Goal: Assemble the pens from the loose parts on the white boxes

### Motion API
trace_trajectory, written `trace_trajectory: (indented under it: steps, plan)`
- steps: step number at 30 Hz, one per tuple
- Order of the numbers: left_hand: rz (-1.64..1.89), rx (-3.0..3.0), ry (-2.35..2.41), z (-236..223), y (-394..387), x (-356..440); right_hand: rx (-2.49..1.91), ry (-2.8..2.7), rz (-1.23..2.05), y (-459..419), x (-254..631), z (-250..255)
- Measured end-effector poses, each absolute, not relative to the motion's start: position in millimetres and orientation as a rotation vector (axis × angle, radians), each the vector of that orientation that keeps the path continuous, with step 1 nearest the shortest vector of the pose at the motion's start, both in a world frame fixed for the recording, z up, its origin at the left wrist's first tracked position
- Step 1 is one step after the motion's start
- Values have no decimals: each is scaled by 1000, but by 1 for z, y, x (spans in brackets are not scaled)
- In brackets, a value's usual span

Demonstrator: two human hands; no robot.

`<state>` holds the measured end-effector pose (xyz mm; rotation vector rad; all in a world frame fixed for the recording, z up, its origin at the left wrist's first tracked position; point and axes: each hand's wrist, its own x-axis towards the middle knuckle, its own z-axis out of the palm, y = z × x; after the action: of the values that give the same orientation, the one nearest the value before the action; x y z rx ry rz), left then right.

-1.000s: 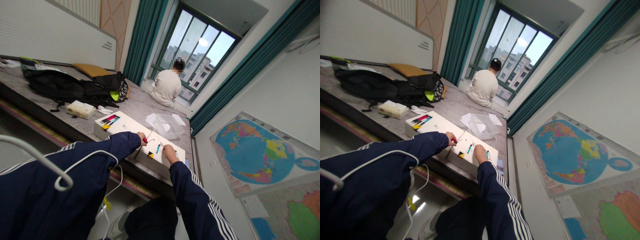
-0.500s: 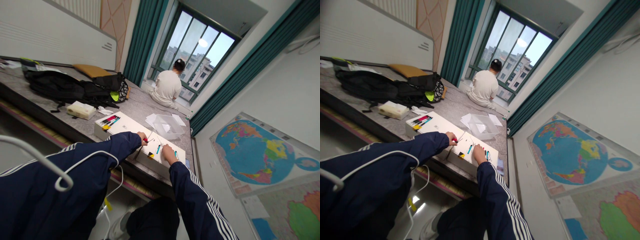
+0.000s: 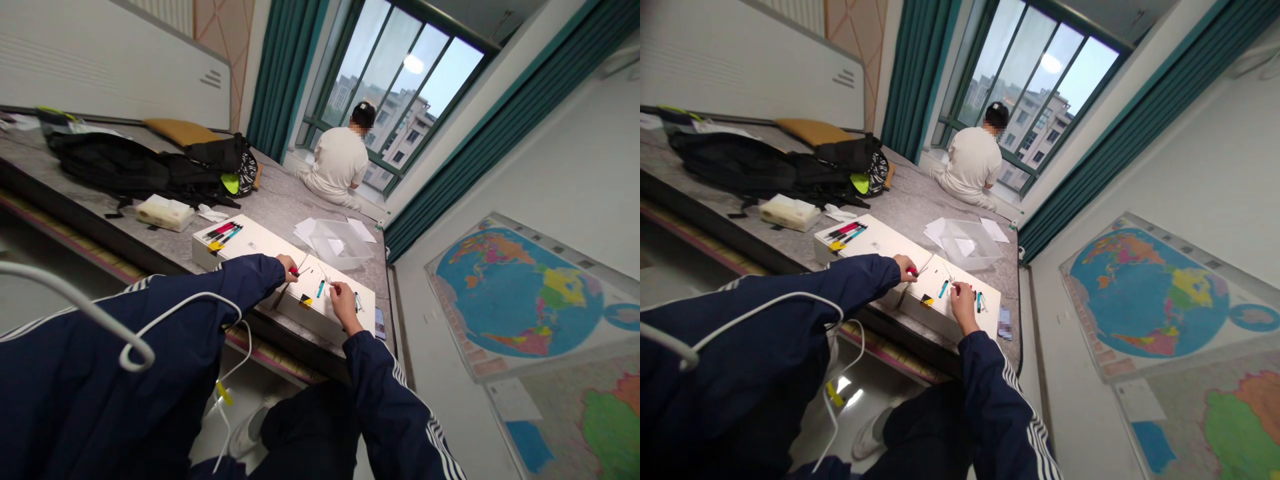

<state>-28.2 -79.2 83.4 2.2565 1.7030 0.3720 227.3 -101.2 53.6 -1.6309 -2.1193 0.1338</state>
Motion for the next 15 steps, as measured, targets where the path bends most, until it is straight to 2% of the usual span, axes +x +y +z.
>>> trace_trajectory:
  steps: [7, 11, 15]
  plan:
    - [326, 2238, 1692, 87, -79, -29, -1515, -2612, 259, -168, 219, 11]
    - [333, 2256, 1690, 85, -80, -28, -1701, -2818, 80, -185, 206, -17]
    - [351, 2267, 1663, 84, -79, -28, -1709, -2910, 9, -184, 194, -31]
